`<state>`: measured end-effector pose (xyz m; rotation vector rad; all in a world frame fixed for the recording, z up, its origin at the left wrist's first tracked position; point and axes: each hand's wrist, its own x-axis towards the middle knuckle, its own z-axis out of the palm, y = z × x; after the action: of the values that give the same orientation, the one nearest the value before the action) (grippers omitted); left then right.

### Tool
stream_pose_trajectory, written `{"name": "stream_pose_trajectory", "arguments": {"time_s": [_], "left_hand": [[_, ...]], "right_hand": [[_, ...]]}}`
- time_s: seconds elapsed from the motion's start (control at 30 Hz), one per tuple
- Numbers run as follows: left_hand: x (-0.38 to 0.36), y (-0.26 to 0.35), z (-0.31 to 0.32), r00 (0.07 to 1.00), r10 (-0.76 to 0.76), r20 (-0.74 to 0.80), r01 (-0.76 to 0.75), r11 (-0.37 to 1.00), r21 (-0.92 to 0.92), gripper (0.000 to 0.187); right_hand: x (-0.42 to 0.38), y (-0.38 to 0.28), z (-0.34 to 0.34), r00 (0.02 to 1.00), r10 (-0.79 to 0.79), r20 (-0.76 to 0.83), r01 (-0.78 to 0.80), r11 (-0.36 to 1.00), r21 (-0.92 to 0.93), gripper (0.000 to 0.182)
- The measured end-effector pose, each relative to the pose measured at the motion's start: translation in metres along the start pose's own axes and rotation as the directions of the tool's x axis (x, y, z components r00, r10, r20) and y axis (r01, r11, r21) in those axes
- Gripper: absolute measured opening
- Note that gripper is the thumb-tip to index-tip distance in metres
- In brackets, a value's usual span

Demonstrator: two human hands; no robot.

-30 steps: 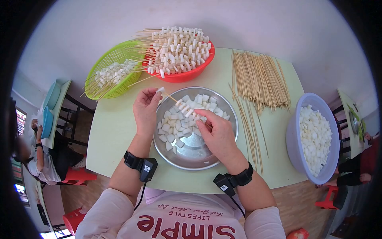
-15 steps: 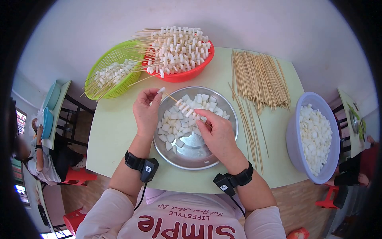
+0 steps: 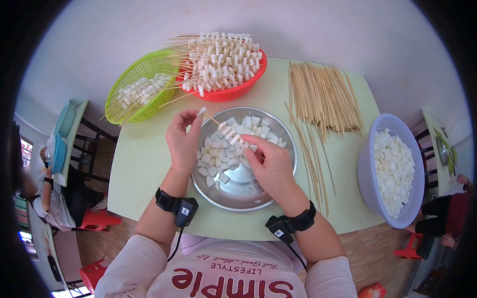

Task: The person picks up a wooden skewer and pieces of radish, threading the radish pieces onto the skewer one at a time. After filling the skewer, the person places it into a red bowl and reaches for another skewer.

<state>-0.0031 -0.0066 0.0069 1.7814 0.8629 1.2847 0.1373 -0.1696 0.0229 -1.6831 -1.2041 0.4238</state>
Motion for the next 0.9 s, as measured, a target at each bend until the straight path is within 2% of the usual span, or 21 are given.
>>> {"name": "stream_pose_trajectory", "arguments": {"time_s": [0.13, 0.2, 0.8, 0.9], "left_hand": [[0.0, -0.001, 0.003, 0.999, 0.036, -0.034, -0.038, 0.998, -0.056, 0.015], [0.0, 0.002, 0.001, 0.999, -0.029, 0.032, 0.031, 0.996, -0.082, 0.015], [-0.001, 0.009, 0.001, 0.998, -0.059, 0.035, 0.059, 0.998, 0.009, 0.015], [-0.001, 0.005, 0.002, 0.997, -0.051, 0.055, 0.054, 0.997, -0.057, 0.016]], "right_hand": [[0.0, -0.002, 0.0, 1.0, 0.004, -0.002, -0.004, 1.0, 0.008, 0.029], [0.0, -0.002, 0.0, 1.0, 0.001, -0.001, -0.001, 1.0, 0.01, 0.029], [-0.001, 0.0, 0.001, 1.0, 0.023, -0.016, -0.023, 1.0, 0.001, 0.03], [-0.001, 0.0, 0.001, 1.0, 0.01, -0.025, -0.01, 1.0, 0.002, 0.029]]}}
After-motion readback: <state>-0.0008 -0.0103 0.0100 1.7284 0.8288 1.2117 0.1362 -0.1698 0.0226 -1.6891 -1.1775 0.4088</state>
